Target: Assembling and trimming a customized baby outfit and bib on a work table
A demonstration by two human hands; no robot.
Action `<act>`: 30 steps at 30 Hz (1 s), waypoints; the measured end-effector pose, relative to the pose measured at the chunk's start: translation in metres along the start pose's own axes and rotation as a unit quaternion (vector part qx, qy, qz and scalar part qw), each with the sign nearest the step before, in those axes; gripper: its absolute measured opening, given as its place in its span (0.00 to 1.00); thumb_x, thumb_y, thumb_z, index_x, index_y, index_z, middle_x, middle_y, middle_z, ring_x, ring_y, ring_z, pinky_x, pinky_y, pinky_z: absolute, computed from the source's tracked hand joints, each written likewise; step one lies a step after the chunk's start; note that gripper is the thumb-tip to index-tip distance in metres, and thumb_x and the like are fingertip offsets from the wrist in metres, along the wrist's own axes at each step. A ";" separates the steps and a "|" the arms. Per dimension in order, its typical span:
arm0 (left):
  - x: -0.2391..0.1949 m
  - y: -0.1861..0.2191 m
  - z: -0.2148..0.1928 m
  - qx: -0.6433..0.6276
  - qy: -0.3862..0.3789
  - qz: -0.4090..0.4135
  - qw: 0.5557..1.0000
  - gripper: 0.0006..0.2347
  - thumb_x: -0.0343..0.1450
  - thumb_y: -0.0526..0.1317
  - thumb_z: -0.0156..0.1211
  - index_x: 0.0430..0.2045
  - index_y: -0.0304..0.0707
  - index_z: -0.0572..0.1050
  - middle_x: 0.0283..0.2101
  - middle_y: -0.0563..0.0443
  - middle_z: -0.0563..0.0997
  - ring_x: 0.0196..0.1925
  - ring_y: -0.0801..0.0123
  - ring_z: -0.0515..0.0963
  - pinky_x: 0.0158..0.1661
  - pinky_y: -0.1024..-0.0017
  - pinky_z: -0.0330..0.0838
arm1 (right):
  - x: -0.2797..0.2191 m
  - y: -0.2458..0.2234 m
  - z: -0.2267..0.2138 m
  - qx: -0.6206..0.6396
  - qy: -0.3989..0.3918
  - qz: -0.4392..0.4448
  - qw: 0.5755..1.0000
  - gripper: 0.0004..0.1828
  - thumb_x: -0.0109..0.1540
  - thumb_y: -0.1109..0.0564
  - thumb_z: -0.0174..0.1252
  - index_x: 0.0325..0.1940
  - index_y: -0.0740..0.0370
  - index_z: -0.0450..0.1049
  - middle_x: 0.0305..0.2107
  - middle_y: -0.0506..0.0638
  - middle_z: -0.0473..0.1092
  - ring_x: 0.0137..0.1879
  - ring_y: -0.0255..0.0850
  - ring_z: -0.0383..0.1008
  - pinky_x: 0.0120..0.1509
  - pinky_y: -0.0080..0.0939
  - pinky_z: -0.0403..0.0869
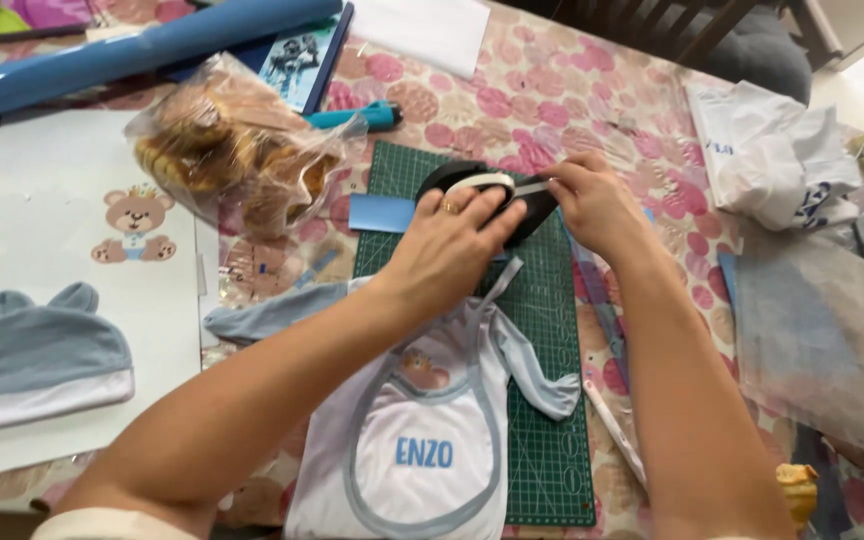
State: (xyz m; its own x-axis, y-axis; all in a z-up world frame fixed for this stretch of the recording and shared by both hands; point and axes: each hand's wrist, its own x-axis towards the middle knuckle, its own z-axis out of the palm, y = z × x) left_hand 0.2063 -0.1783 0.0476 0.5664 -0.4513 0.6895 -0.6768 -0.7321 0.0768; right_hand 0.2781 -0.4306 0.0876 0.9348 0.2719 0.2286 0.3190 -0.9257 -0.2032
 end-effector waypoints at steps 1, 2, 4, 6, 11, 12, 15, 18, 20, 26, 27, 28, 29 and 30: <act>0.011 -0.008 0.014 0.001 0.003 0.003 1.000 0.22 0.74 0.45 0.56 0.65 0.51 0.67 0.59 0.47 0.73 0.59 0.54 0.73 0.53 0.56 0.65 | 0.007 0.003 0.004 -0.001 0.004 0.000 1.000 0.12 0.69 0.48 0.56 0.56 0.44 0.78 0.55 0.53 0.69 0.57 0.60 0.74 0.60 0.59 0.74; 0.021 -0.017 0.028 0.004 0.008 0.013 1.000 0.18 0.74 0.43 0.54 0.61 0.50 0.71 0.58 0.47 0.75 0.58 0.54 0.74 0.52 0.56 0.66 | 0.015 0.007 0.008 0.000 -0.024 0.016 1.000 0.12 0.68 0.47 0.57 0.54 0.44 0.79 0.56 0.54 0.69 0.58 0.62 0.74 0.62 0.60 0.74; 0.032 -0.031 0.064 0.007 0.014 0.018 1.000 0.16 0.74 0.41 0.51 0.58 0.50 0.74 0.57 0.47 0.76 0.57 0.53 0.75 0.52 0.56 0.67 | 0.024 0.007 0.008 0.001 -0.055 0.028 0.998 0.12 0.67 0.45 0.58 0.53 0.43 0.79 0.57 0.54 0.68 0.59 0.63 0.73 0.64 0.61 0.74; 0.036 -0.045 0.107 0.048 0.056 0.014 0.997 0.10 0.73 0.44 0.52 0.46 0.55 0.77 0.43 0.53 0.79 0.48 0.57 0.79 0.44 0.61 0.68 | 0.028 0.000 0.000 -0.008 -0.099 0.045 0.994 0.10 0.64 0.49 0.60 0.48 0.50 0.79 0.57 0.58 0.67 0.58 0.66 0.74 0.62 0.62 0.74; 0.049 -0.037 0.129 0.058 0.078 0.005 0.995 0.05 0.70 0.42 0.51 0.29 0.57 0.77 0.34 0.57 0.77 0.40 0.56 0.76 0.39 0.59 0.64 | 0.019 -0.017 -0.036 -0.006 -0.144 0.098 0.985 0.11 0.64 0.49 0.59 0.47 0.53 0.79 0.52 0.61 0.71 0.57 0.63 0.75 0.61 0.62 0.74; 0.051 -0.034 0.129 0.069 0.089 0.012 0.994 0.06 0.68 0.41 0.52 0.23 0.56 0.77 0.31 0.56 0.76 0.37 0.54 0.75 0.37 0.57 0.62 | 0.014 -0.026 -0.048 -0.031 -0.161 0.117 0.980 0.12 0.64 0.49 0.58 0.47 0.53 0.81 0.44 0.61 0.77 0.56 0.62 0.77 0.59 0.61 0.75; 0.049 -0.039 0.166 0.083 0.103 0.017 0.991 0.08 0.68 0.39 0.51 0.20 0.54 0.76 0.30 0.54 0.75 0.38 0.51 0.73 0.36 0.57 0.60 | 0.021 0.015 -0.054 -0.078 -0.134 0.126 0.980 0.12 0.63 0.47 0.58 0.47 0.50 0.81 0.41 0.58 0.79 0.53 0.58 0.78 0.57 0.59 0.76; 0.051 -0.044 0.166 0.078 0.108 0.029 0.991 0.08 0.69 0.38 0.50 0.23 0.53 0.76 0.30 0.55 0.74 0.40 0.51 0.74 0.36 0.60 0.63 | 0.005 -0.020 -0.050 0.036 -0.086 0.058 0.994 0.11 0.62 0.54 0.62 0.46 0.59 0.79 0.40 0.64 0.77 0.51 0.61 0.79 0.55 0.61 0.76; 0.050 -0.046 0.167 0.061 0.105 0.022 0.992 0.07 0.69 0.38 0.51 0.24 0.54 0.76 0.29 0.56 0.75 0.40 0.52 0.75 0.33 0.63 0.65 | 0.016 -0.012 -0.032 0.027 -0.064 0.007 0.998 0.10 0.62 0.52 0.62 0.46 0.54 0.79 0.43 0.59 0.76 0.52 0.58 0.78 0.56 0.59 0.75; 0.043 -0.046 0.154 0.042 0.072 0.017 0.996 0.07 0.71 0.37 0.50 0.27 0.53 0.75 0.32 0.59 0.75 0.42 0.55 0.76 0.31 0.68 0.70 | 0.027 -0.025 0.003 -0.073 -0.105 -0.031 0.991 0.09 0.62 0.47 0.59 0.46 0.39 0.81 0.55 0.44 0.71 0.64 0.51 0.70 0.66 0.51 0.69; 0.040 -0.046 0.153 0.040 0.066 0.016 0.997 0.06 0.71 0.37 0.50 0.28 0.53 0.75 0.33 0.60 0.75 0.43 0.55 0.76 0.31 0.69 0.70 | 0.027 -0.028 0.007 -0.089 -0.108 -0.024 0.990 0.09 0.63 0.48 0.57 0.45 0.37 0.81 0.56 0.43 0.71 0.64 0.50 0.70 0.67 0.48 0.67; 0.041 -0.046 0.151 0.041 0.066 0.016 0.997 0.06 0.71 0.37 0.50 0.28 0.53 0.75 0.33 0.60 0.75 0.43 0.55 0.76 0.31 0.69 0.70 | 0.029 -0.033 0.002 -0.088 -0.108 -0.024 0.990 0.09 0.63 0.48 0.57 0.45 0.37 0.81 0.56 0.43 0.71 0.64 0.50 0.70 0.67 0.48 0.67; 0.042 -0.045 0.150 0.038 0.065 0.015 0.997 0.06 0.71 0.37 0.50 0.29 0.53 0.75 0.33 0.59 0.75 0.44 0.55 0.76 0.31 0.69 0.71 | 0.030 -0.038 -0.003 -0.069 -0.124 -0.007 0.990 0.12 0.66 0.46 0.53 0.50 0.39 0.79 0.54 0.46 0.72 0.65 0.52 0.70 0.69 0.52 0.66; 0.043 -0.044 0.148 0.035 0.064 0.014 0.997 0.06 0.72 0.37 0.50 0.30 0.54 0.76 0.34 0.59 0.74 0.44 0.55 0.76 0.31 0.69 0.72 | 0.032 -0.043 -0.007 -0.049 -0.140 0.011 0.989 0.15 0.68 0.44 0.50 0.54 0.42 0.78 0.52 0.50 0.74 0.66 0.54 0.69 0.70 0.55 0.65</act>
State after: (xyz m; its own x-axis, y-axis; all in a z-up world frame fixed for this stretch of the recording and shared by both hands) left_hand 0.3303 -0.2407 -0.0334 0.4802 -0.4073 0.7769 -0.6548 -0.7558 0.0084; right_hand 0.2928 -0.3837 0.1106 0.9524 0.3005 -0.0507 0.2938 -0.9497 -0.1082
